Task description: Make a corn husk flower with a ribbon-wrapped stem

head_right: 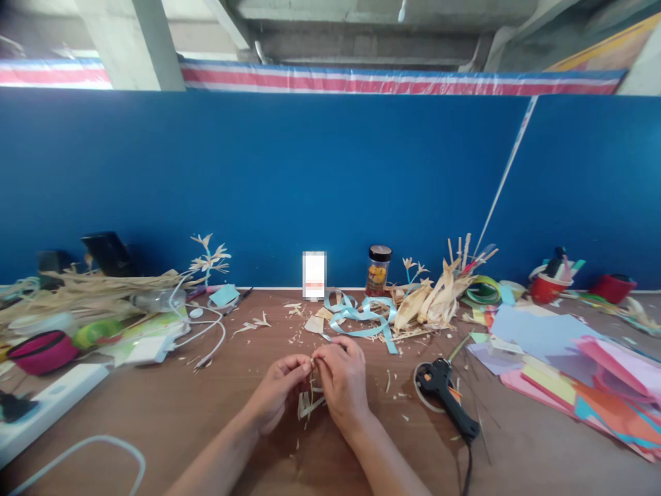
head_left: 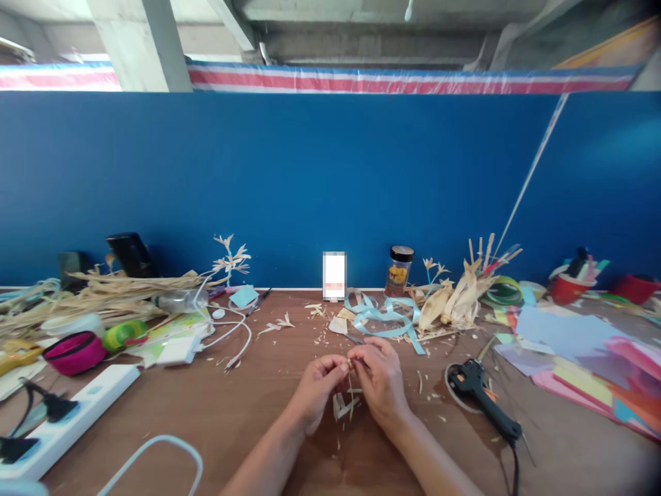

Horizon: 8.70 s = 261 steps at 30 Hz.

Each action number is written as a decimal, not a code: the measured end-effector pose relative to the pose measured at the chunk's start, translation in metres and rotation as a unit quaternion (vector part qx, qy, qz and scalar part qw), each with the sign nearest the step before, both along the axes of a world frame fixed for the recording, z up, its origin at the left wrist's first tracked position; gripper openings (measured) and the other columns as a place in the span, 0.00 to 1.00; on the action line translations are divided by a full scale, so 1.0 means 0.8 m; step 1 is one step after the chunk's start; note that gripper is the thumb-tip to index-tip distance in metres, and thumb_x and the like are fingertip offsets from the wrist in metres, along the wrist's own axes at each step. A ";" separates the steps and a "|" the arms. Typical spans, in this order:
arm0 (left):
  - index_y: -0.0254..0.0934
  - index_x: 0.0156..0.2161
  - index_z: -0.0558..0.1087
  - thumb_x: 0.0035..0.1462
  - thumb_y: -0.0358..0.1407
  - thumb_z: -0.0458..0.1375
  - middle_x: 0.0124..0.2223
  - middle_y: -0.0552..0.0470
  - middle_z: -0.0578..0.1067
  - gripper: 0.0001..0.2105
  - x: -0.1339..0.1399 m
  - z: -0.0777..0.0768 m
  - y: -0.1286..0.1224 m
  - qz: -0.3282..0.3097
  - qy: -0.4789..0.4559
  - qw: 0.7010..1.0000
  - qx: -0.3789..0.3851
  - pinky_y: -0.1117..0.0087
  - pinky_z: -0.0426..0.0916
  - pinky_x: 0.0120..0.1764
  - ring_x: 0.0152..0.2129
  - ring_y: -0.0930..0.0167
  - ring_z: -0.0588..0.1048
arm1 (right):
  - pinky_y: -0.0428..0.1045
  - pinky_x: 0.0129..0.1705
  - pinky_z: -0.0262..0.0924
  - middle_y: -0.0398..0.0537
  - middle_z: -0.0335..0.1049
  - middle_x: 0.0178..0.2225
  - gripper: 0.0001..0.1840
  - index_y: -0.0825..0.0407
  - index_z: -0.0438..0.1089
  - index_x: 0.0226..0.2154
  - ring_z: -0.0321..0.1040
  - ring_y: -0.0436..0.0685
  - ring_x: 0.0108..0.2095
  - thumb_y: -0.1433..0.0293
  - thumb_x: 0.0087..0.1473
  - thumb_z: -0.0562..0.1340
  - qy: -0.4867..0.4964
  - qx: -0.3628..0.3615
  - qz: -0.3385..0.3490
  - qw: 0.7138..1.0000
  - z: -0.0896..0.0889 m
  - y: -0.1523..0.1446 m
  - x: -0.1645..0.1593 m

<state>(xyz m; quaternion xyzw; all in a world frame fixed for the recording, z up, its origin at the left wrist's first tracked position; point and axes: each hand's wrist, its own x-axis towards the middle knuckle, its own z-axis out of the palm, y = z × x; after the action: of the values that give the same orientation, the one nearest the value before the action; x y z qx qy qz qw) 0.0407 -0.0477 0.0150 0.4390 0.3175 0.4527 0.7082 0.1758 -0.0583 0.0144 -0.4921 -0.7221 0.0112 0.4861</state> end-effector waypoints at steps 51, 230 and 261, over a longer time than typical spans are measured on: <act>0.33 0.29 0.72 0.38 0.34 0.64 0.21 0.57 0.70 0.11 -0.004 -0.009 0.010 0.101 -0.076 0.987 -0.100 0.79 0.61 0.23 0.17 0.80 0.67 | 0.44 0.28 0.57 0.44 0.68 0.25 0.09 0.54 0.65 0.30 0.64 0.51 0.26 0.64 0.48 0.59 0.292 -0.273 0.193 0.896 -0.017 0.005 -0.018; 0.31 0.27 0.73 0.40 0.41 0.58 0.21 0.55 0.70 0.13 -0.021 -0.029 0.034 0.243 0.197 0.947 0.076 0.76 0.57 0.23 0.18 0.75 0.64 | 0.42 0.22 0.43 0.38 0.65 0.20 0.12 0.46 0.69 0.31 0.59 0.48 0.21 0.58 0.45 0.58 -0.101 -0.277 0.042 0.955 -0.006 0.007 0.035; 0.32 0.30 0.71 0.40 0.42 0.60 0.23 0.54 0.71 0.14 -0.019 0.005 0.027 0.200 0.120 0.972 0.009 0.81 0.53 0.17 0.14 0.82 0.61 | 0.44 0.32 0.54 0.46 0.65 0.31 0.10 0.51 0.66 0.30 0.62 0.51 0.30 0.69 0.52 0.50 -0.054 -0.120 -0.034 0.991 -0.019 0.014 0.022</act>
<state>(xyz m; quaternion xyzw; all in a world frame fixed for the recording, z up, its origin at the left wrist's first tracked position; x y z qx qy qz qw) 0.0257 -0.0263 0.0187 0.4241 0.4770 0.5322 0.5562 0.1933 -0.0471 -0.0009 -0.5708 -0.7237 0.0550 0.3839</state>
